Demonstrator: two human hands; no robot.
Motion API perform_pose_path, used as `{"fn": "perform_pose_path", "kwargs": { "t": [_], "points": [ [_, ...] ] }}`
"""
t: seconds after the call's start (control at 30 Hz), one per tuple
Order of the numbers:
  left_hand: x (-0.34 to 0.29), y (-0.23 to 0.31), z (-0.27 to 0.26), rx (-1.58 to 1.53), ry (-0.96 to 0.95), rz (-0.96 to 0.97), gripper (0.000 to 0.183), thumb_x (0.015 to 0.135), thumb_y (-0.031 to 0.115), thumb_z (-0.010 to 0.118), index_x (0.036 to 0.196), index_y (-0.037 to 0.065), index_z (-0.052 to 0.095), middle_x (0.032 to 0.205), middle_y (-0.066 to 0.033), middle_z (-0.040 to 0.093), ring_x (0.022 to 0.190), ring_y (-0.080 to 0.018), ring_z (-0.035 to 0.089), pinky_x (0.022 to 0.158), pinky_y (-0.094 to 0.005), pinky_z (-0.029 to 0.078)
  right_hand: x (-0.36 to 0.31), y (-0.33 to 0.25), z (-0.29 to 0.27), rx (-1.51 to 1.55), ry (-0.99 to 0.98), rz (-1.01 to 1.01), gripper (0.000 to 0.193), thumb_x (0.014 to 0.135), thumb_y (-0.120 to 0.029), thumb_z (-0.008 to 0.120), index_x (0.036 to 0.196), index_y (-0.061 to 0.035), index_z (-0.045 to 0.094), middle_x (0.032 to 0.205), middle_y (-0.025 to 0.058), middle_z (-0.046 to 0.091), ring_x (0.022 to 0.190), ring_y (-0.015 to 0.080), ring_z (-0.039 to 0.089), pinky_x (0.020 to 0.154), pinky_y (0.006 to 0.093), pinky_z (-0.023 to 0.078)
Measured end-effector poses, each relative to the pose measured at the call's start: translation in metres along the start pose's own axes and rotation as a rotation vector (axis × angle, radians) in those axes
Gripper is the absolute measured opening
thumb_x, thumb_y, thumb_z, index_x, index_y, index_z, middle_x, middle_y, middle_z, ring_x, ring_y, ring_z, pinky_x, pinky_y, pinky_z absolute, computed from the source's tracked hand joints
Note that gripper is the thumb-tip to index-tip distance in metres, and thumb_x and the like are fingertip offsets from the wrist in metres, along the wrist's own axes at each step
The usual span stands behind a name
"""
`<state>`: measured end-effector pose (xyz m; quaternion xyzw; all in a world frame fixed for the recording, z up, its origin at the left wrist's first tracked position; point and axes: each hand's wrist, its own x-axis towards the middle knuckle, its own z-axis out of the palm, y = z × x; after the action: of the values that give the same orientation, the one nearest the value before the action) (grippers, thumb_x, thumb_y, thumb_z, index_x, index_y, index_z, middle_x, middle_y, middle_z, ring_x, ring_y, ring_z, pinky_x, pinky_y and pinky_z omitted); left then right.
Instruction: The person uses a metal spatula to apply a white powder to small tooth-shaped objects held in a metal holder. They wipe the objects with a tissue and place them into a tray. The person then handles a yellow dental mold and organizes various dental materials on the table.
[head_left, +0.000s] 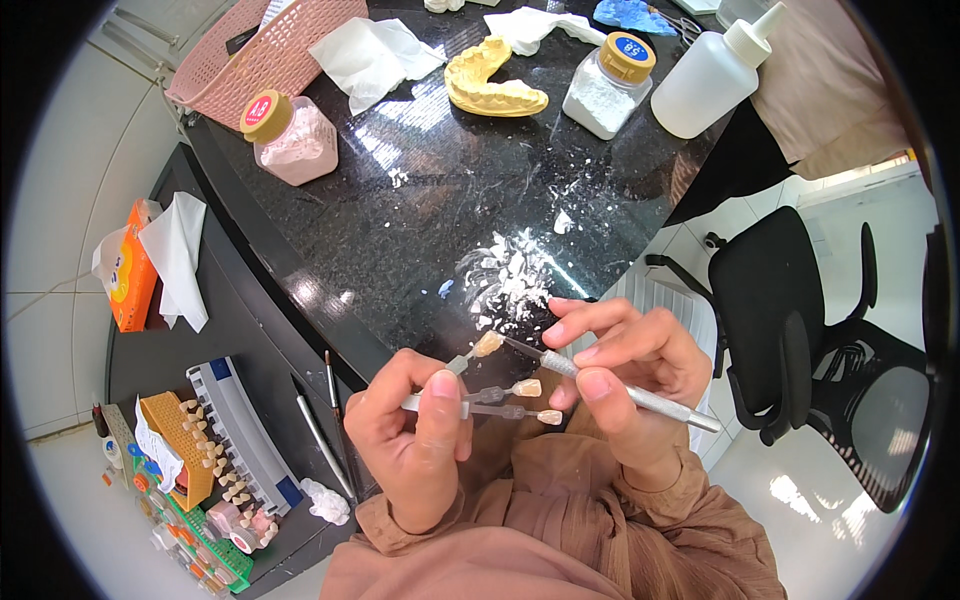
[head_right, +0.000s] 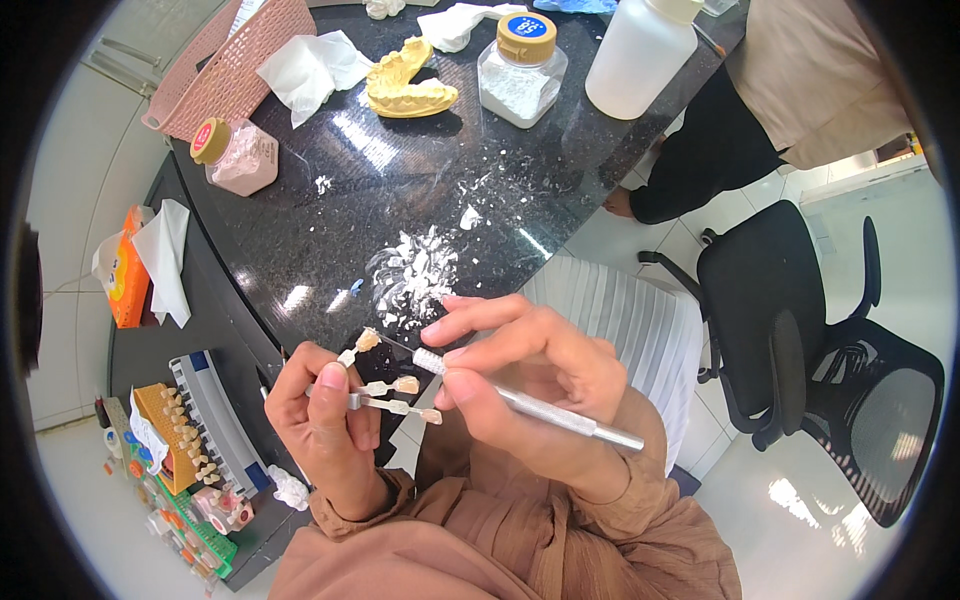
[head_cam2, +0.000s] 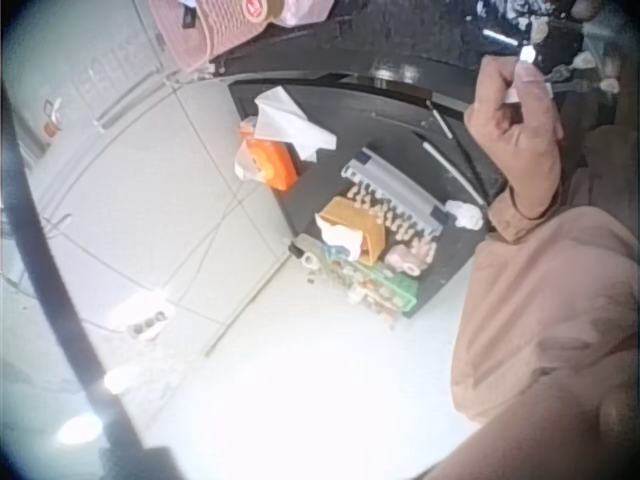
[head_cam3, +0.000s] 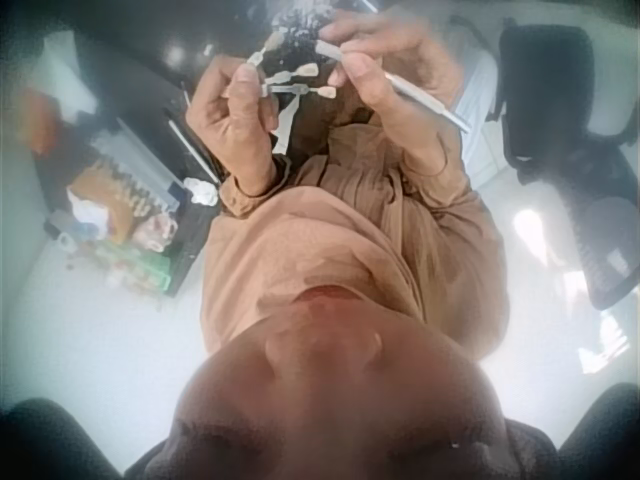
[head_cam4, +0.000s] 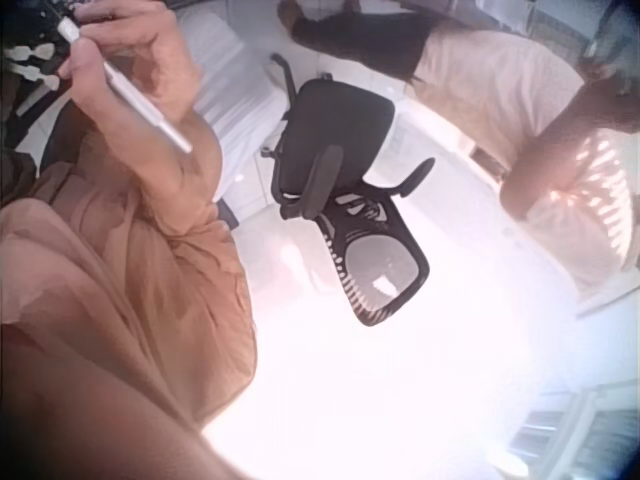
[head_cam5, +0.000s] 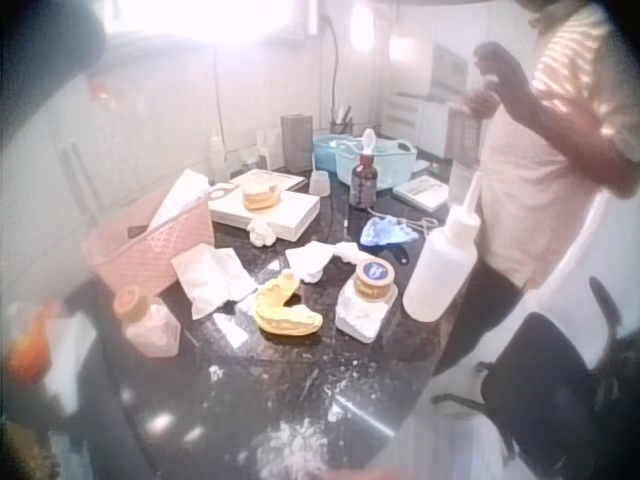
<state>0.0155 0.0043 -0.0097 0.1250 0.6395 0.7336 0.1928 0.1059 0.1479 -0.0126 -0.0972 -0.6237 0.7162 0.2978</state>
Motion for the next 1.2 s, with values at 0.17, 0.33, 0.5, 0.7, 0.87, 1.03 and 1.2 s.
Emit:
{"fn": "perform_pose_path", "kwargs": {
  "t": [0.17,0.33,0.5,0.7,0.87,1.03,1.2],
  "points": [
    [-0.0008,0.0017,0.0009,0.045,0.01,0.003,0.025,0.092,0.012,0.061,0.072,-0.002,0.058,0.054,0.0004,0.053,0.043,-0.004,0.046,0.041,-0.0197,0.028,0.0039,-0.003,-0.0022,-0.066,-0.065,-0.022,0.009,0.085,0.003,0.067,0.093,0.0017,0.063,0.084,0.0147,0.07,0.096,0.0223,0.068,0.107,0.0489,0.04],
    [-0.0023,-0.0021,0.0008,0.073,0.037,0.027,0.023,0.09,0.01,0.061,0.071,-0.002,0.059,0.054,0.0007,0.053,0.043,-0.0039,0.046,0.042,-0.0197,0.029,0.0043,-0.0009,-0.0033,-0.027,-0.056,-0.047,0.009,0.084,0.002,0.068,0.091,0.0018,0.063,0.083,0.0133,0.07,0.102,0.0241,0.066,0.106,0.0506,0.041],
    [-0.0025,-0.0056,-0.0001,0.118,0.041,0.056,0.019,0.087,0.007,0.062,0.071,-0.003,0.061,0.054,0.0003,0.054,0.044,-0.0036,0.046,0.043,-0.02,0.029,0.0059,-0.0028,-0.0044,-0.037,-0.062,-0.003,0.008,0.084,0.0,0.068,0.091,0.0017,0.063,0.08,0.0118,0.07,0.104,0.0255,0.066,0.106,0.0518,0.041],
    [-0.0033,-0.0074,-0.0005,0.118,0.038,0.084,0.018,0.087,0.005,0.062,0.071,-0.003,0.061,0.054,0.0002,0.054,0.044,-0.0038,0.046,0.043,-0.0202,0.029,0.0067,-0.0037,-0.0051,-0.057,-0.07,-0.005,0.008,0.084,-0.001,0.068,0.091,0.0017,0.063,0.079,0.0104,0.07,0.101,0.0252,0.067,0.106,0.0523,0.041],
    [-0.0027,-0.0078,-0.0001,0.129,0.035,0.104,0.017,0.087,0.005,0.063,0.071,-0.003,0.061,0.054,-0.0001,0.055,0.044,-0.0039,0.046,0.043,-0.0203,0.029,0.0076,-0.0056,-0.0046,-0.068,-0.065,0.009,0.007,0.085,-0.002,0.067,0.09,0.0015,0.064,0.081,0.0103,0.07,0.097,0.0245,0.068,0.106,0.0525,0.041],
    [-0.0024,-0.0055,0.0009,0.133,0.038,0.103,0.017,0.086,0.004,0.063,0.071,-0.003,0.062,0.054,-0.0003,0.055,0.045,-0.0039,0.046,0.043,-0.0203,0.03,0.007,-0.0067,-0.0022,-0.04,-0.029,0.046,0.006,0.085,-0.002,0.067,0.089,0.0014,0.064,0.083,0.0107,0.07,0.098,0.025,0.068,0.106,0.0525,0.041],
    [-0.0028,-0.0061,-0.0003,0.156,0.024,0.101,0.016,0.086,0.005,0.064,0.073,-0.003,0.063,0.055,0.0,0.055,0.046,-0.0038,0.047,0.044,-0.0203,0.031,0.009,-0.0061,-0.0044,-0.073,-0.065,0.021,0.004,0.085,-0.001,0.067,0.087,0.0011,0.064,0.081,0.0104,0.069,0.1,0.0258,0.068,0.106,0.0529,0.04]
  ]
}}
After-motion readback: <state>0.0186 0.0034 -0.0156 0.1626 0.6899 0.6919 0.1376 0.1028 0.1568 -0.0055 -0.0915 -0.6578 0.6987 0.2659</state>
